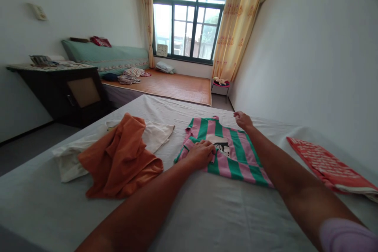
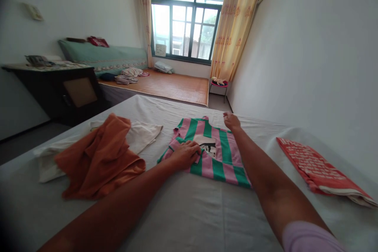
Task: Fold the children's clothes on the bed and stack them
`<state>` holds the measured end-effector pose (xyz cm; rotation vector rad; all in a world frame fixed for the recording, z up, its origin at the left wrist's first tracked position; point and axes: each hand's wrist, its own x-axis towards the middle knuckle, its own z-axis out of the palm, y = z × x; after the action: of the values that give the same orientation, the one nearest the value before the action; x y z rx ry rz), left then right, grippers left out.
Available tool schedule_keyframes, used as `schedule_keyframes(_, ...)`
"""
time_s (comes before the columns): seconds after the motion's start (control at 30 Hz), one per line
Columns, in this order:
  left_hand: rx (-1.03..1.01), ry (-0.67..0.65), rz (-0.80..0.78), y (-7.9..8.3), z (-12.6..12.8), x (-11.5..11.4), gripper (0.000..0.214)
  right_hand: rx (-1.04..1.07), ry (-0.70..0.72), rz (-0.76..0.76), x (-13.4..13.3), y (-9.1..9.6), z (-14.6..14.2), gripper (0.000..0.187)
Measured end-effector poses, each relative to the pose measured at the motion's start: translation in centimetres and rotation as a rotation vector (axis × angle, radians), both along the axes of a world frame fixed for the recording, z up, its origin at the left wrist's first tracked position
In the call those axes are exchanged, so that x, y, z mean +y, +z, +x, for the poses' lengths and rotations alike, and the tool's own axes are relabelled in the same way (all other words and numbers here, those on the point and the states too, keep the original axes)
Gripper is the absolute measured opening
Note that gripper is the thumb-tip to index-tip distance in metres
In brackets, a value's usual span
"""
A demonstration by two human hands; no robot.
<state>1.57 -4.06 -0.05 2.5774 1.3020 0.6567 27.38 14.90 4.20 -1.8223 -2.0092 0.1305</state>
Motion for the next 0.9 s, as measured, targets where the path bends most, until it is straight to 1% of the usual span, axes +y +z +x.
schedule_keyframes(0.07,0.007,-0.008,0.012,0.0,0.0,0.0,0.016,0.049,0.106,-0.069,1.1,-0.4,-4.1,0.036)
schedule_keyframes(0.13,0.012,-0.016,0.025,-0.1,-0.1,0.0,0.016,0.071,0.159,-0.106,1.7,-1.0,-7.2,0.04)
schedule_keyframes(0.17,0.011,-0.016,0.031,-0.1,-0.1,0.0,0.017,0.086,0.178,-0.116,1.7,-1.2,-8.3,0.039)
schedule_keyframes(0.23,0.001,-0.01,0.037,-0.2,-0.1,0.0,0.018,0.129,0.206,-0.113,1.2,-1.4,-9.5,0.037)
schedule_keyframes(0.3,-0.022,-0.011,0.029,-0.2,-0.1,0.1,0.018,0.305,0.291,-0.075,-0.2,-0.9,-9.6,0.037)
schedule_keyframes(0.33,-0.043,-0.014,0.019,-0.1,-0.1,0.1,0.018,0.434,0.371,-0.068,-1.2,-0.5,-9.3,0.037)
schedule_keyframes(0.37,-0.077,-0.01,0.012,0.1,-0.2,0.2,0.018,0.555,0.476,-0.093,-2.4,-0.1,-8.8,0.038)
schedule_keyframes(0.4,-0.125,0.01,0.015,0.3,-0.3,0.3,0.02,0.642,0.596,-0.159,-3.7,0.4,-8.1,0.039)
schedule_keyframes(0.43,-0.188,0.048,0.031,0.6,-0.4,0.4,0.021,0.677,0.709,-0.258,-5.0,0.8,-7.1,0.04)
schedule_keyframes(0.47,-0.258,0.098,0.058,0.9,-0.6,0.5,0.023,0.66,0.789,-0.365,-6.2,1.2,-6.0,0.041)
schedule_keyframes(0.5,-0.329,0.154,0.091,1.2,-0.9,0.7,0.023,0.631,0.827,-0.439,-7.1,1.5,-4.7,0.043)
schedule_keyframes(0.53,-0.389,0.208,0.124,1.5,-1.2,0.8,0.023,0.615,0.82,-0.457,-7.7,1.7,-3.2,0.043)
schedule_keyframes(0.57,-0.432,0.253,0.148,1.7,-1.5,0.9,0.023,0.621,0.77,-0.417,-8.0,1.9,-1.5,0.042)
schedule_keyframes(0.63,-0.465,0.313,0.173,2.0,-2.1,1.1,0.023,0.632,0.576,-0.245,-7.4,1.7,2.2,0.038)
schedule_keyframes(0.67,-0.46,0.33,0.184,2.1,-2.4,1.3,0.023,0.596,0.458,-0.168,-6.8,1.4,4.1,0.035)
schedule_keyframes(0.7,-0.442,0.333,0.199,2.2,-2.7,1.4,0.023,0.518,0.341,-0.115,-6.1,1.0,6.0,0.033)
schedule_keyframes(0.77,-0.368,0.286,0.24,2.2,-3.0,1.8,0.028,0.274,0.162,-0.068,-4.9,-0.2,9.3,0.032)
schedule_keyframes(0.83,-0.258,0.226,0.263,2.3,-3.3,2.6,0.037,0.07,0.072,-0.06,-4.0,-1.4,11.5,0.036)
schedule_keyframes(0.9,-0.129,0.218,0.228,2.3,-3.3,3.6,0.046,-0.01,0.044,-0.069,-3.6,-2.6,12.5,0.041)
